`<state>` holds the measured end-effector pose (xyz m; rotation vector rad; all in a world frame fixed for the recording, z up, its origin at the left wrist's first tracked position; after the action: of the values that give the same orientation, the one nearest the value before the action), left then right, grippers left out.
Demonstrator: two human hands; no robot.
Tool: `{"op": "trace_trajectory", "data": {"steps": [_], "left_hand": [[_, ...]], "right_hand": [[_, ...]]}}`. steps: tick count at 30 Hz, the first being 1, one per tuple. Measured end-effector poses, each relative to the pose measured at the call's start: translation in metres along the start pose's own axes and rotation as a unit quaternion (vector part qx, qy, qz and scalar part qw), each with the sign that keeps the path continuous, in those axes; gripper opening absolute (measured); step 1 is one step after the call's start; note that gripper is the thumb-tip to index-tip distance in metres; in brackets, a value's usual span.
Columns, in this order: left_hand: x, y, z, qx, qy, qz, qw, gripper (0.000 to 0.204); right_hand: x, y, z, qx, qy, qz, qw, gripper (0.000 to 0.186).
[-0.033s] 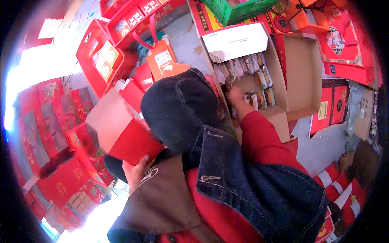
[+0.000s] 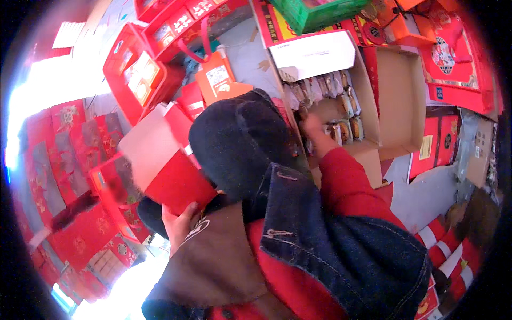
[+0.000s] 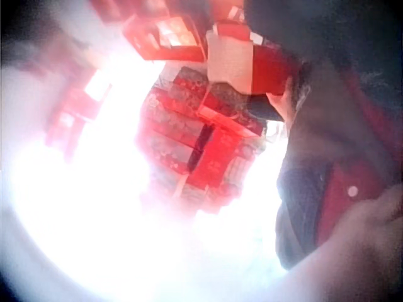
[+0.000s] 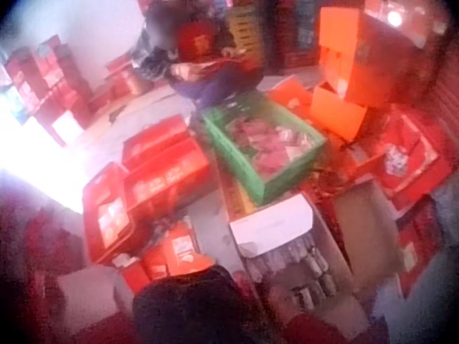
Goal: The person sits on the floor and folds orange and red paper envelopes, inserting white paper inserts into them. They then place the folded envelopes into red plastic gift bags and arrange them in a red tray.
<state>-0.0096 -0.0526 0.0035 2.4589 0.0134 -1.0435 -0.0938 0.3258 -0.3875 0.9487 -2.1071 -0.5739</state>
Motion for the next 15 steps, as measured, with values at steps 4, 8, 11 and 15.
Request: {"op": "trace_trajectory", "data": {"steps": [4,8,11,15], "left_hand": [[-0.006,0.013,-0.003,0.027,-0.054,-0.094,0.994,0.058],[-0.037,0.029,-0.012,-0.004,-0.164,-0.139,0.976,0.047],[-0.028,0.046,-0.006,0.035,-0.185,-0.239,0.953,0.040],[-0.020,0.056,-0.011,0.143,-0.172,-0.377,0.899,0.034]], "right_hand": [[0.013,0.068,-0.045,-0.071,0.040,0.011,0.997,0.040],[0.036,0.166,-0.102,-0.127,0.114,0.354,0.919,0.038],[0.157,0.264,-0.202,-0.161,0.350,0.482,0.787,0.038],[0.296,0.311,-0.309,-0.226,0.680,0.066,0.694,0.041]]}}
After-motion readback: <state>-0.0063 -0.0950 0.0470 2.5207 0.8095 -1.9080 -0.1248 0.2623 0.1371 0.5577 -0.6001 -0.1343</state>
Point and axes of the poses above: each hand's wrist, its own z-axis towards the middle knuckle, its own y-axis out of the back of the hand, x = y × z, the point moved 4 cm from there along z, towards the middle knuckle, and after that the axes turned 6 degrees about y, right-handed, at the moved point
